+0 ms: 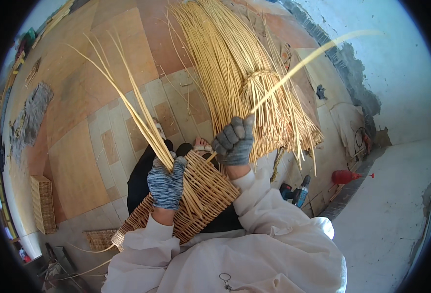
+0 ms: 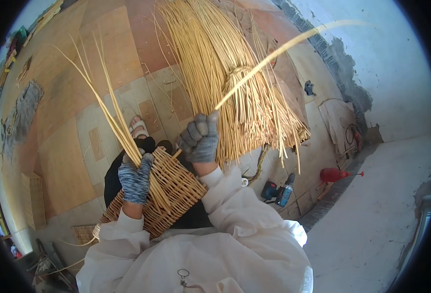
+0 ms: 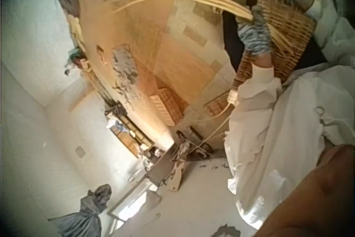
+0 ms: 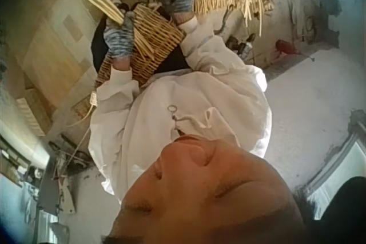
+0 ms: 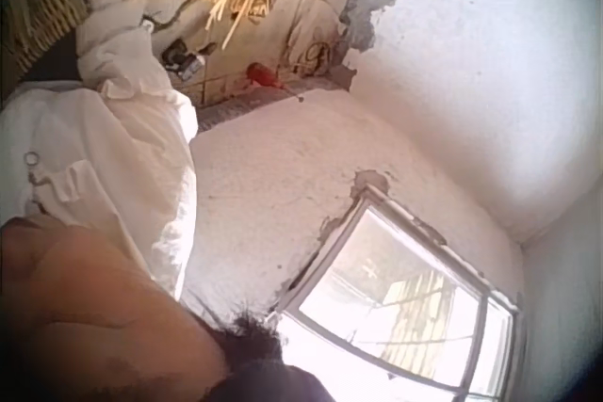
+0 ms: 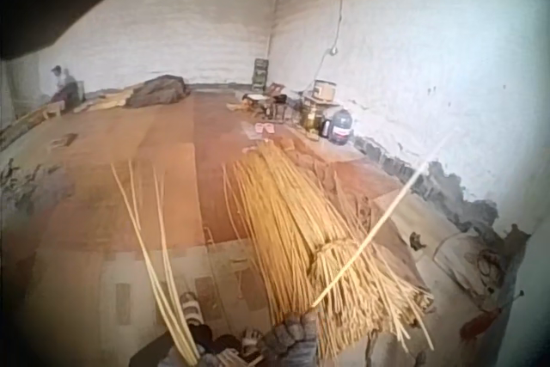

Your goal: The person weaves a basket using thin reeds, interlacing them through a partially completed basket frame held on their lap. They repeatedly pull reeds through the weave and use a metal tool to tighten the structure.

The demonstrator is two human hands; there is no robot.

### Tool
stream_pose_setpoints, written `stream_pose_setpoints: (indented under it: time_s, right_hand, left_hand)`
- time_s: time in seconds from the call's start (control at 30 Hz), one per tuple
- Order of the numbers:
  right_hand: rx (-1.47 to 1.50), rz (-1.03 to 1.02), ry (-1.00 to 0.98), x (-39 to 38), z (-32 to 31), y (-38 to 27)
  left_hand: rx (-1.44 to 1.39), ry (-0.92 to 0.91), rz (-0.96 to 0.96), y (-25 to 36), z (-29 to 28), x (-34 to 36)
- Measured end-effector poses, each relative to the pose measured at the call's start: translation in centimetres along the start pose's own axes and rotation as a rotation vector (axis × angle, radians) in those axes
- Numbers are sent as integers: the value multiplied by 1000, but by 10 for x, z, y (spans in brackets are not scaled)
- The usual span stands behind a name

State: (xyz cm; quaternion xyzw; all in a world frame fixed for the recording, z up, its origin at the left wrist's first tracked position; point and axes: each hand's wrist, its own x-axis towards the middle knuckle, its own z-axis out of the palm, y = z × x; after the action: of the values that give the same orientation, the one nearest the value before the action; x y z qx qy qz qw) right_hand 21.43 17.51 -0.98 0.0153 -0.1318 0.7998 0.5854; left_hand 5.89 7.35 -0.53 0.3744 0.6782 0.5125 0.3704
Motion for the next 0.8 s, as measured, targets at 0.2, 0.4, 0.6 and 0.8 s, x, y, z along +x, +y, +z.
stream_pose_setpoints:
  time_s: [0.2,0.4,0.6,0.8]
  right_hand:
    - [37,-39,169,-11,0,10]
    - [-32,168,-115,-15,-9,9]
    - [-1007,-86,182,-32,21,-76]
    - [-1275,393,125,-106,90,-52]
  left_hand:
    - [46,-17,67,11,-1,-2]
    - [120,9,214,-3,6,5]
    - [75,78,123,-3,-8,18]
    - [-571,-59,178,-6,-10,14]
